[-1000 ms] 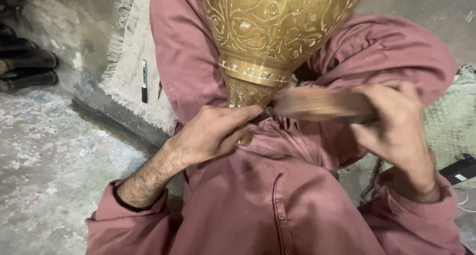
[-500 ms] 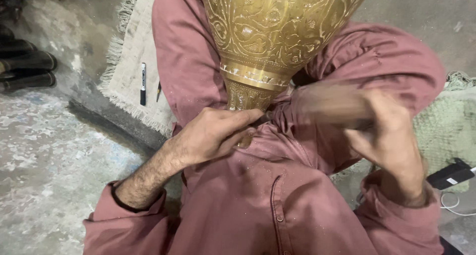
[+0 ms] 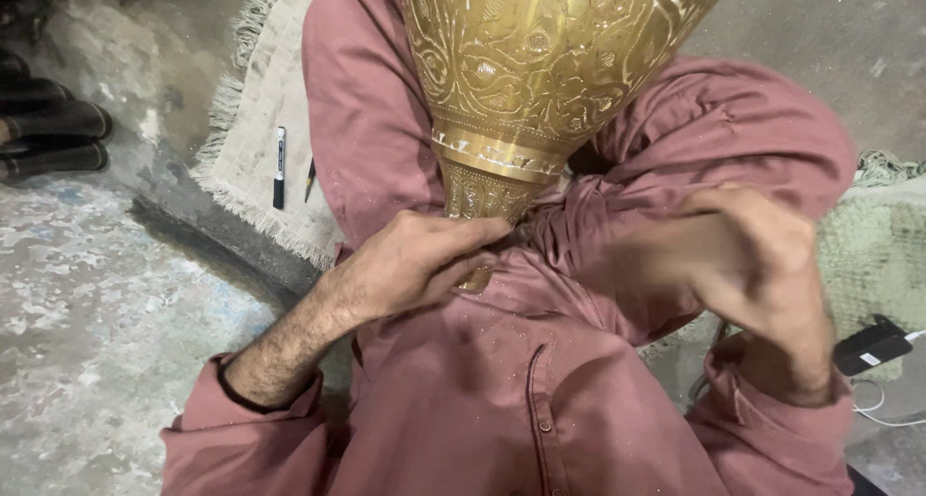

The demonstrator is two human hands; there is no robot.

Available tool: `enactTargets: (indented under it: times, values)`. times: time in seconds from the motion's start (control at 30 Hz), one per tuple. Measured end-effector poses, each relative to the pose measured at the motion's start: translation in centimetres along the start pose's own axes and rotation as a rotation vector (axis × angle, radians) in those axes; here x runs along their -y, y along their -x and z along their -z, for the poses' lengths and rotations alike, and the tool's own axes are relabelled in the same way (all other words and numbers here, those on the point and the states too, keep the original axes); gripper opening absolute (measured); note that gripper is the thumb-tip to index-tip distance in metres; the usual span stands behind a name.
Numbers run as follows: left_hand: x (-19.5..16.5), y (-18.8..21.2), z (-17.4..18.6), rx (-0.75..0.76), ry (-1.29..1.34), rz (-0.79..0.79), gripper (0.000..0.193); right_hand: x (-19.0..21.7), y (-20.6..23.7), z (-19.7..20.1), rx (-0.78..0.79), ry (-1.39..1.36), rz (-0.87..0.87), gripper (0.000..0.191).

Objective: The person sits cross-legged and uses a chisel and hammer to engrave a decorative pattern on the neck of a brass vase. They repeatedly tap the chisel to create small indentations along a band on the vase's surface.

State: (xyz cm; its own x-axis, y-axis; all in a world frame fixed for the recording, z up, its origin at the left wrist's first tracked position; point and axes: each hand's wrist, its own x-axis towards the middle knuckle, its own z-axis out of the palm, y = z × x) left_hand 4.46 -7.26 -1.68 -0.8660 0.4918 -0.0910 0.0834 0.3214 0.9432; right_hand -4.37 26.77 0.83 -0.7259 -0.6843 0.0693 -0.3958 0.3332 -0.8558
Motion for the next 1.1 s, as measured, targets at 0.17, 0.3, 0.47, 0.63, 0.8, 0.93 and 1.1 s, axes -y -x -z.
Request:
enactTargets:
  times: [0.17,0.3,0.47,0.63,0.8,0.93,1.1]
  values:
    - [-0.1,-0.1,0.1,0.005,-0.031,0.012,0.043,-1.5,1.3,-0.9,0.095,0.533,-0.331,0.052]
    - [-0.3,-0.1,-0.6,-0.061,0.013,-0.022,0.035,-2.7,2.1,-1.8,0.079,0.641,-0.386,0.05]
    - [-0.5,0.0,-1.0,-0.031,0.041,0.046,0.033,-2.5,2.3,-2.1,-0.082,-0.107,-0.334,0.035]
    - [-0.9,-0.1,-0.7,-0.025,0.036,0.041,0.031,-2.8,3.0,-1.2,0.027,0.51,-0.215,0.043]
    - [-1.0,-0.3,-0.5,-0.013,0.026,0.058,0.031,-3.7,2.7,-0.3,0.046,0.509,-0.076,0.05]
    - [-0.7,-0.3,-0.5,-0.025,0.036,0.016,0.034,-3.0,1.9,-0.4,0.01,0.22,-0.167,0.042]
    - [-0.5,-0.1,-0.5,-0.02,0.029,0.035,0.034,-2.0,1.5,-0.7,0.007,-0.111,-0.36,0.029]
